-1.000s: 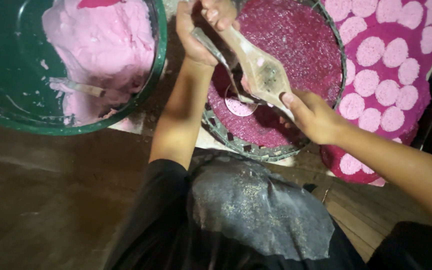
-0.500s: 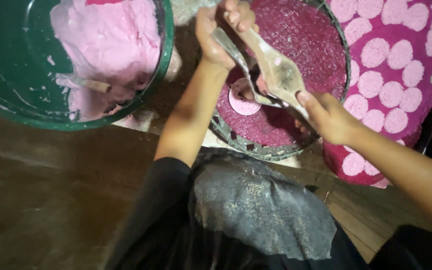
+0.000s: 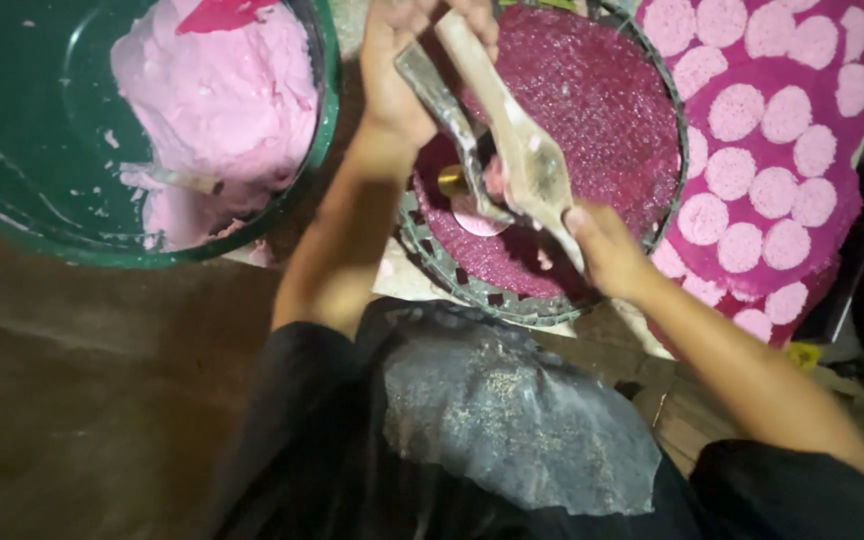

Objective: The person scoops pink paste from a green bowl using a metal scoop and places it into a circular mold on a tray. They press the paste into the mold to form round shapes and repeat the process to fill multiple molds.

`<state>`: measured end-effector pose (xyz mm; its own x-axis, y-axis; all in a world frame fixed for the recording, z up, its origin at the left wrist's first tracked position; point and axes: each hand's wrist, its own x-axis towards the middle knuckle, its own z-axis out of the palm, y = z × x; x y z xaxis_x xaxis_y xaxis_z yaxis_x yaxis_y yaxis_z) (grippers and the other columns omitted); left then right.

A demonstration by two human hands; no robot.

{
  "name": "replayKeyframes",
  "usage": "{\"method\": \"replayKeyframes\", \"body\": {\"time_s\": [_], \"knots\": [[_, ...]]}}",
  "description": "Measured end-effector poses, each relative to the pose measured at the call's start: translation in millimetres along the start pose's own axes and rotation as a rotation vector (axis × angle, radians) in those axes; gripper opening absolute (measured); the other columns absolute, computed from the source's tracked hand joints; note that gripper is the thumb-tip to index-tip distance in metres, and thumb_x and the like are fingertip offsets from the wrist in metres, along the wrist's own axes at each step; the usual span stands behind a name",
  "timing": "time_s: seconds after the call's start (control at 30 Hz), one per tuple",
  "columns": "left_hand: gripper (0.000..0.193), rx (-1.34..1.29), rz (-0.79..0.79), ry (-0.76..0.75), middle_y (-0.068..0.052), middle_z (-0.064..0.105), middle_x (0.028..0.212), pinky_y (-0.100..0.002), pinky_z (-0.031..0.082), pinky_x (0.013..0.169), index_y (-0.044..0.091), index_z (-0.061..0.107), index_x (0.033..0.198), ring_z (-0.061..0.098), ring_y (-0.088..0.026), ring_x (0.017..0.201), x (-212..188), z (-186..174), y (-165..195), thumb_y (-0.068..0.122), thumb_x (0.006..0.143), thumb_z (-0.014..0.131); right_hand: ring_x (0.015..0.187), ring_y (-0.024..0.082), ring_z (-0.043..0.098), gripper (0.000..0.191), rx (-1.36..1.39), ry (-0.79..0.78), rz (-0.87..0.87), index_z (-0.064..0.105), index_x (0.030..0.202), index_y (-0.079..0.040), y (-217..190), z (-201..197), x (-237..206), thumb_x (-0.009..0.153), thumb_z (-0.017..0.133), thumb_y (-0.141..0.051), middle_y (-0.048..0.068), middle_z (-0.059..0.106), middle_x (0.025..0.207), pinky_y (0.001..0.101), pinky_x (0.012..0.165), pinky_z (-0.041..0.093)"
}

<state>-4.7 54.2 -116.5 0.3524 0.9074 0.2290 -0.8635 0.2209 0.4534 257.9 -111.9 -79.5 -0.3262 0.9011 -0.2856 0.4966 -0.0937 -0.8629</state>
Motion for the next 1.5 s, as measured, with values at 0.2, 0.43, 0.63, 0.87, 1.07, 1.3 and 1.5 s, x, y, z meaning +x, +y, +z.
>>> {"method": "replayKeyframes", "body": {"time_s": [0.2,0.43,0.63,0.87,1.07,1.3,1.5], "knots": [[0.016,1.353,-0.129,-0.023,-0.009,0.066,0.122,-0.039,0.052,0.104,0.009,0.069,0.113,0.059,-0.028,0.119,-70.5,6.1,-4.2,0.012,0.1,0.06,0.106,0.022,0.067,0.089,0.31,0.099,-0.258,0.057,0.135,0.0,12.8,10.8,-42.6,0.101,0.037,-0.079,0.016,0.065,0.13,0.0363,0.096,0.053],[0.037,1.981,0.194,-0.279,-0.013,0.062,0.128,-0.052,0.034,0.107,0.011,0.075,0.114,0.048,-0.033,0.127,-118.5,-2.7,-13.2,0.01,0.078,0.072,0.094,0.027,0.065,0.101,0.838,0.271,-0.226,0.046,0.145,-0.003,27.9,36.2,-64.7,0.085,0.059,-0.084,0.014,0.062,0.115,0.044,0.08,0.054],[0.02,2.086,0.292,-0.197,-0.001,0.066,0.115,-0.051,0.031,0.112,0.016,0.074,0.103,0.058,-0.022,0.119,-130.6,-9.1,-19.4,0.014,0.084,0.075,0.097,0.028,0.061,0.104,0.963,0.359,-0.202,0.042,0.146,-0.006,38.4,47.2,-80.5,0.083,0.061,-0.087,0.014,0.057,0.115,0.0474,0.086,0.053],[0.01,1.96,0.285,-0.147,0.001,0.068,0.105,-0.046,0.035,0.105,0.017,0.069,0.089,0.062,-0.021,0.108,-138.7,-5.8,-14.8,0.015,0.084,0.077,0.097,0.025,0.06,0.105,0.989,0.45,-0.248,0.045,0.144,-0.005,46.4,53.0,-89.6,0.082,0.059,-0.089,0.013,0.057,0.116,0.0445,0.083,0.053],[0.004,1.529,0.002,-0.063,0.002,0.07,0.105,-0.038,0.042,0.096,0.018,0.074,0.095,0.064,-0.021,0.103,-129.0,11.3,-25.8,0.016,0.091,0.073,0.096,0.026,0.061,0.106,1.011,0.406,-0.267,0.048,0.137,-0.002,44.2,52.3,-90.9,0.079,0.061,-0.09,0.014,0.059,0.113,0.0432,0.081,0.053],[0.024,1.836,0.121,0.035,-0.006,0.065,0.113,-0.045,0.034,0.101,0.011,0.074,0.111,0.056,-0.028,0.111,-130.7,14.2,-10.8,0.013,0.088,0.076,0.098,0.027,0.06,0.11,1.014,0.442,-0.256,0.046,0.145,-0.002,44.8,55.6,-95.1,0.079,0.062,-0.089,0.014,0.059,0.116,0.0462,0.087,0.052],[0.019,1.985,0.157,0.015,-0.006,0.062,0.116,-0.05,0.029,0.104,0.015,0.073,0.102,0.053,-0.029,0.119,-140.2,9.6,-9.4,0.015,0.083,0.075,0.099,0.027,0.061,0.104,0.962,0.483,-0.28,0.046,0.143,-0.004,52.6,57.4,-95.3,0.084,0.059,-0.088,0.015,0.06,0.116,0.0452,0.083,0.053]]}}
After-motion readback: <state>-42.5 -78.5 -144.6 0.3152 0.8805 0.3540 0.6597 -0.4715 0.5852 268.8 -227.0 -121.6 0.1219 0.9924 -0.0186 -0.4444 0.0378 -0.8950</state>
